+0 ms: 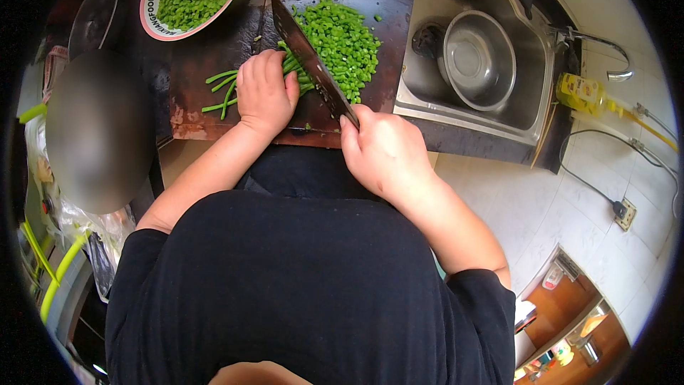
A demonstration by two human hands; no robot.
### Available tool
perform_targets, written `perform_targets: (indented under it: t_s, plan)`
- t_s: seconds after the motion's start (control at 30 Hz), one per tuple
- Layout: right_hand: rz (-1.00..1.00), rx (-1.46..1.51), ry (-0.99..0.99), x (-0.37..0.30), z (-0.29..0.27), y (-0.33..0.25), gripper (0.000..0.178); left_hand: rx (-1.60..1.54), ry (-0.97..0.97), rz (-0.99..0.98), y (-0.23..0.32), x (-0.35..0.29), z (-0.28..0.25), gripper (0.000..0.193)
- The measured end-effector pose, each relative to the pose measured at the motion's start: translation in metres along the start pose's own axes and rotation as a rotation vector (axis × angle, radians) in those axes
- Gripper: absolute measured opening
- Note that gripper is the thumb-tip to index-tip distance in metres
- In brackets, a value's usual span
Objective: The person chops green beans into small pieces on a wooden cutting board using a large cleaver. They repeatedly gather the beans into a pile, slice them, and transfer the chopped pieces into a nearby bowl.
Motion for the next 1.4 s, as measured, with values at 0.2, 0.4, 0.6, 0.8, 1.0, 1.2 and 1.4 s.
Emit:
perform_targets:
  t_s: [0.2,0.4,0.6,0.8,1.0,1.2,1.4]
  plan:
    - [0.061,-0.030,0.008,0.047,0.026,-0.013,0.032,-0.029,0.004,0.023,0.001,0.003,0.001,0.040]
    - [0.027,0.131,0.088,0.039,0.024,0.017,0.029,-0.098,0.019,-0.007,-0.003,-0.002,-0.002,0.038]
    - [-0.013,0.081,0.067,-0.002,-0.002,0.000,0.023,-0.140,0.051,-0.027,-0.005,-0.004,-0.001,0.040]
    - [0.004,0.036,-0.001,-0.003,0.007,-0.003,0.024,-0.169,0.109,0.007,-0.005,-0.006,-0.002,0.037]
    - [0.081,0.025,-0.065,0.028,0.013,-0.015,0.028,-0.129,0.075,0.018,-0.005,-0.003,-0.002,0.036]
    - [0.109,0.107,0.036,0.046,0.039,0.001,0.034,-0.166,0.083,0.009,-0.005,-0.003,-0.004,0.033]
    - [0.075,0.175,0.078,0.012,0.013,0.009,0.028,-0.208,0.090,-0.002,-0.008,-0.006,-0.004,0.030]
Point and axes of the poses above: each hand's wrist, its own x-axis towards the middle knuckle, its own z-axis out of the palm, y = z × x, the point moved 6 cm from there along x, towards the middle knuckle, and after that the axes turned 2 degrees about -y, right-handed, at the moved point
